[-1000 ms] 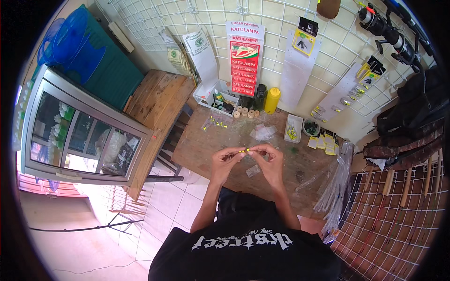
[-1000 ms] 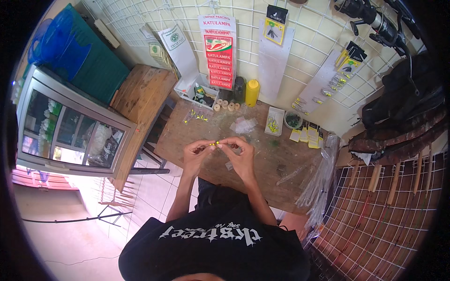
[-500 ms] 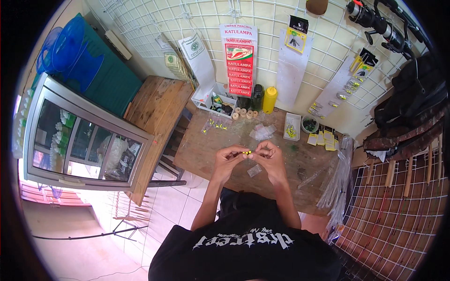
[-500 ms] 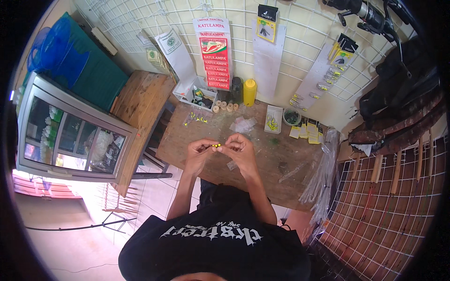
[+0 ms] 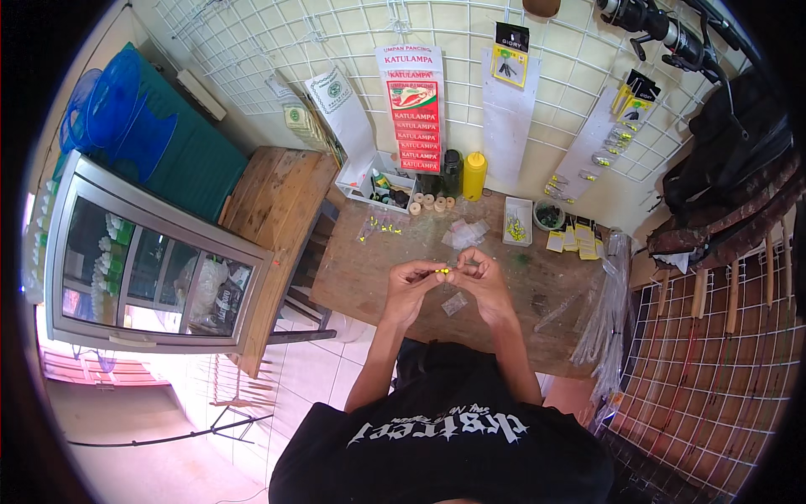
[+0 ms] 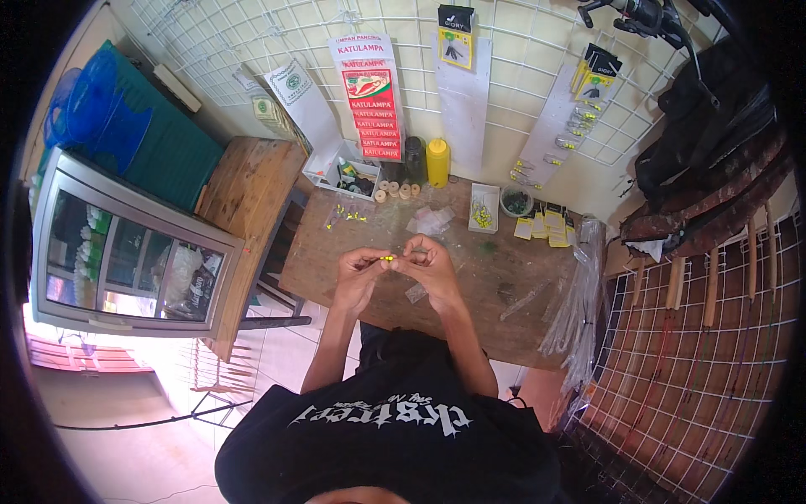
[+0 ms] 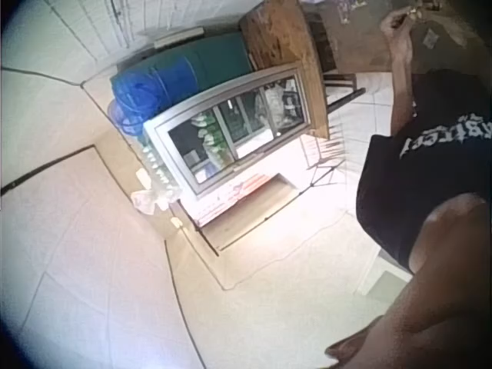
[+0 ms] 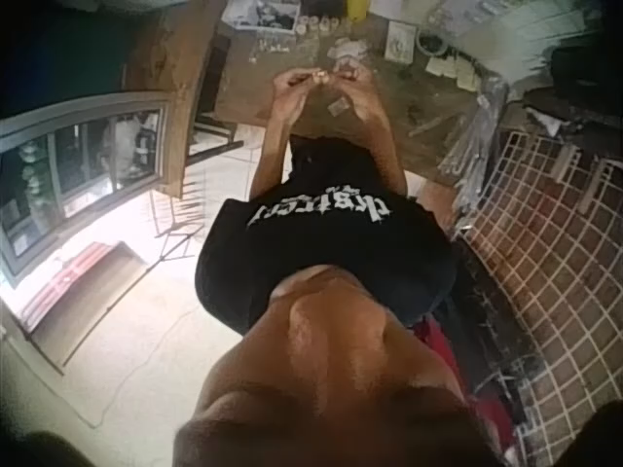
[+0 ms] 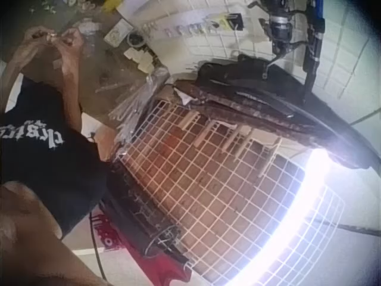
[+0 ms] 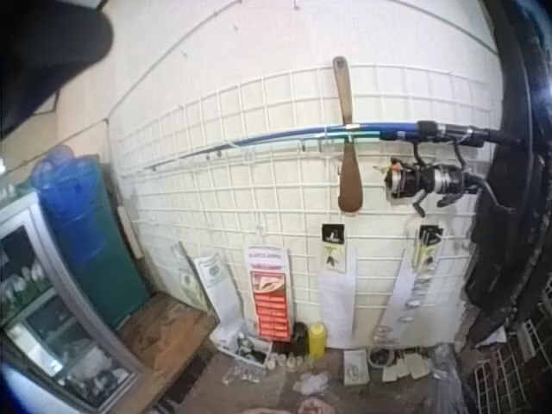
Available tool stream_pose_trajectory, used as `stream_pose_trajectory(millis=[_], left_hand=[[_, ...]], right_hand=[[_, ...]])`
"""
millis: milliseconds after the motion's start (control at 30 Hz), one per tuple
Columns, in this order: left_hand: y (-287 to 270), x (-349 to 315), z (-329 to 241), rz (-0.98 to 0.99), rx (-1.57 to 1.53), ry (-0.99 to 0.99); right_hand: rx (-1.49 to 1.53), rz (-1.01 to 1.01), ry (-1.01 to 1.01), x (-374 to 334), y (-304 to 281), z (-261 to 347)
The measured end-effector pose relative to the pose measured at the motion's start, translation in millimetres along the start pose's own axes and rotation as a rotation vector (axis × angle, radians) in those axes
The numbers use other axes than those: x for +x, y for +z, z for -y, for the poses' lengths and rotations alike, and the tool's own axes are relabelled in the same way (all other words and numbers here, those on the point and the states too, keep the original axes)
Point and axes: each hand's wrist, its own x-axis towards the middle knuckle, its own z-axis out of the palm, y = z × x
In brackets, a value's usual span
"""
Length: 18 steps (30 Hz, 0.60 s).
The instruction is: Assembling a fishing rig by threading beads and a hook onto a fishing line.
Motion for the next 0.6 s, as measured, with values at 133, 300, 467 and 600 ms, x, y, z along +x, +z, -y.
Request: stream_pose_trajectory(millis=[133, 300, 467, 600], left_hand=[[4.9, -0.6, 2.4, -0.041, -0.027, -0.001], [8.4, -0.3, 5.5, -0.120, -0.011, 0.017], [14.4, -1.0, -0.4, -0.150, 0.106, 0.051], [11.9, -2.1, 1.9, -0.127, 0.121, 0.045]], right_hand=[[0.036, -0.002, 0.004, -2.0, -1.5, -4.1], [-0.015, -0.031, -0.055, -4.1, -4.9, -10.1], [-0.009, -0.025, -0.049, -2.8, -11.0, -10.9], [0.029, 0.096, -0.013, -0.5, -13.0, -11.6]])
